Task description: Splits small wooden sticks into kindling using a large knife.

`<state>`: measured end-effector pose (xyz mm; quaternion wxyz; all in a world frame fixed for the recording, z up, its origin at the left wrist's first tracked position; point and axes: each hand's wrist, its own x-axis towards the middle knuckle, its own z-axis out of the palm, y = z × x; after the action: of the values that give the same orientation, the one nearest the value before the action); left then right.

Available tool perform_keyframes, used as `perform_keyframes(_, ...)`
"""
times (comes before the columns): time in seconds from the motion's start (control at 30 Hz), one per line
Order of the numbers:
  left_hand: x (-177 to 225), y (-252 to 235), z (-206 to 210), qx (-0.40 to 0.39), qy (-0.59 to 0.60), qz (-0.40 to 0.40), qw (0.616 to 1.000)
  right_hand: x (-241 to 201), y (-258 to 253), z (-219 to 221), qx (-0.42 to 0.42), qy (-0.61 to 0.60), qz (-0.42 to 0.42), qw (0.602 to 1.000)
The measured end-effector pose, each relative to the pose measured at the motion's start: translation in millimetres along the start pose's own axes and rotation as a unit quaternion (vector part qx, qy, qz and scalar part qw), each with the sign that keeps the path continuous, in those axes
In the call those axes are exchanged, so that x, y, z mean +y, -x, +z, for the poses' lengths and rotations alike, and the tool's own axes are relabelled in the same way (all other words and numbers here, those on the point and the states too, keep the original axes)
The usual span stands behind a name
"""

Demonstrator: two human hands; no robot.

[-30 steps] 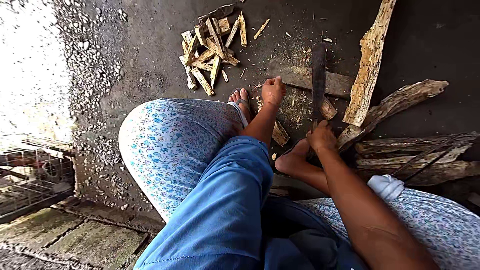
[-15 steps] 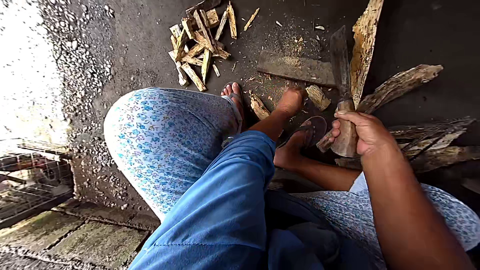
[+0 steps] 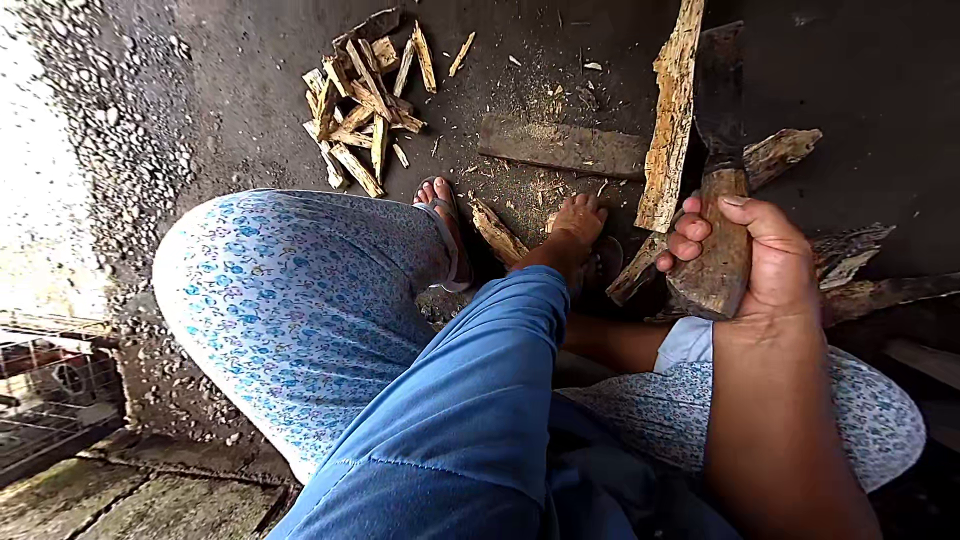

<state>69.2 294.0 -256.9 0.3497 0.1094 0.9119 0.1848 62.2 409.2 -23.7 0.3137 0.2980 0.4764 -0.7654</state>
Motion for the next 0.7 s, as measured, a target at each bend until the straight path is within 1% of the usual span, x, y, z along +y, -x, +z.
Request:
perform_keyframes(0.07, -7.7, 6.7, 3.1, 0.001, 0.023, -0.028, 0.999, 1.0, -1.8, -1.1, -0.01, 0.014, 0.0, 1.0)
perform_keyframes(0.1, -12.5, 10.5, 0.8, 0.0, 0.069, -0.053, 0.996, 2.5, -2.9, -1.9, -0.01, 0.025, -0.001, 1.0)
perform_keyframes(0.13, -18.7, 14.6, -2.3, 0.013, 0.142, -0.085, 0.986, 4.8, -3.7, -3.5, -0.009, 0.035, -0.002, 0.999)
perform_keyframes(0.17, -25.4, 17.7, -7.5, 0.031, 0.239, -0.122, 0.963, 6.9, -3.7, -5.5, -0.008, 0.043, -0.005, 0.999)
perform_keyframes(0.2, -32.8, 19.6, -15.4, 0.046, 0.357, -0.156, 0.92, 8.6, -3.6, -7.7, -0.01, 0.049, -0.01, 0.999)
perform_keyframes(0.23, -38.8, 21.8, -25.4, 0.058, 0.49, -0.184, 0.85, 9.9, -3.2, -10.0, -0.012, 0.055, -0.016, 0.998)
perform_keyframes(0.27, -43.5, 24.7, -35.8, 0.06, 0.616, -0.206, 0.758, 11.2, -2.9, -12.2, -0.016, 0.064, -0.023, 0.998)
perform_keyframes(0.3, -48.4, 26.4, -44.4, 0.059, 0.707, -0.221, 0.669, 12.4, -2.5, -13.1, -0.018, 0.078, -0.032, 0.996)
perform_keyframes(0.33, -53.2, 26.4, -52.3, 0.058, 0.764, -0.228, 0.601, 13.1, -2.1, -13.0, -0.019, 0.094, -0.043, 0.994)
perform_keyframes(0.37, -56.8, 25.8, -59.7, 0.054, 0.8, -0.229, 0.551, 14.2, -2.4, -12.5, -0.015, 0.115, -0.051, 0.992)
perform_keyframes(0.4, -59.5, 24.4, -65.1, 0.047, 0.822, -0.226, 0.521, 15.6, -3.4, -11.8, -0.007, 0.142, -0.058, 0.988)
perform_keyframes(0.43, -62.7, 21.4, -68.8, 0.036, 0.835, -0.219, 0.504, 17.2, -4.7, -11.2, 0.008, 0.167, -0.061, 0.984)
perform_keyframes(0.47, -64.4, 18.3, -71.8, 0.029, 0.839, -0.218, 0.497, 19.1, -5.4, -10.5, 0.027, 0.191, -0.058, 0.979)
perform_keyframes(0.53, -62.5, 13.9, -81.2, 0.026, 0.837, -0.236, 0.493, 22.9, -6.5, -8.9, 0.048, 0.235, -0.046, 0.97)
perform_keyframes(0.6, -60.6, 9.6, -91.9, 0.024, 0.837, -0.263, 0.48, 28.5, -9.2, -6.3, 0.061, 0.28, -0.03, 0.958)
perform_keyframes(0.63, -61.1, 5.6, -95.7, 0.022, 0.83, -0.28, 0.481, 32.2, -12.0, -4.7, 0.069, 0.305, -0.02, 0.95)
perform_keyframes(0.7, -63.0, 0.1, -102.4, 0.025, 0.804, -0.308, 0.508, 40.7, -20.0, -2.4, 0.087, 0.358, 0.008, 0.93)
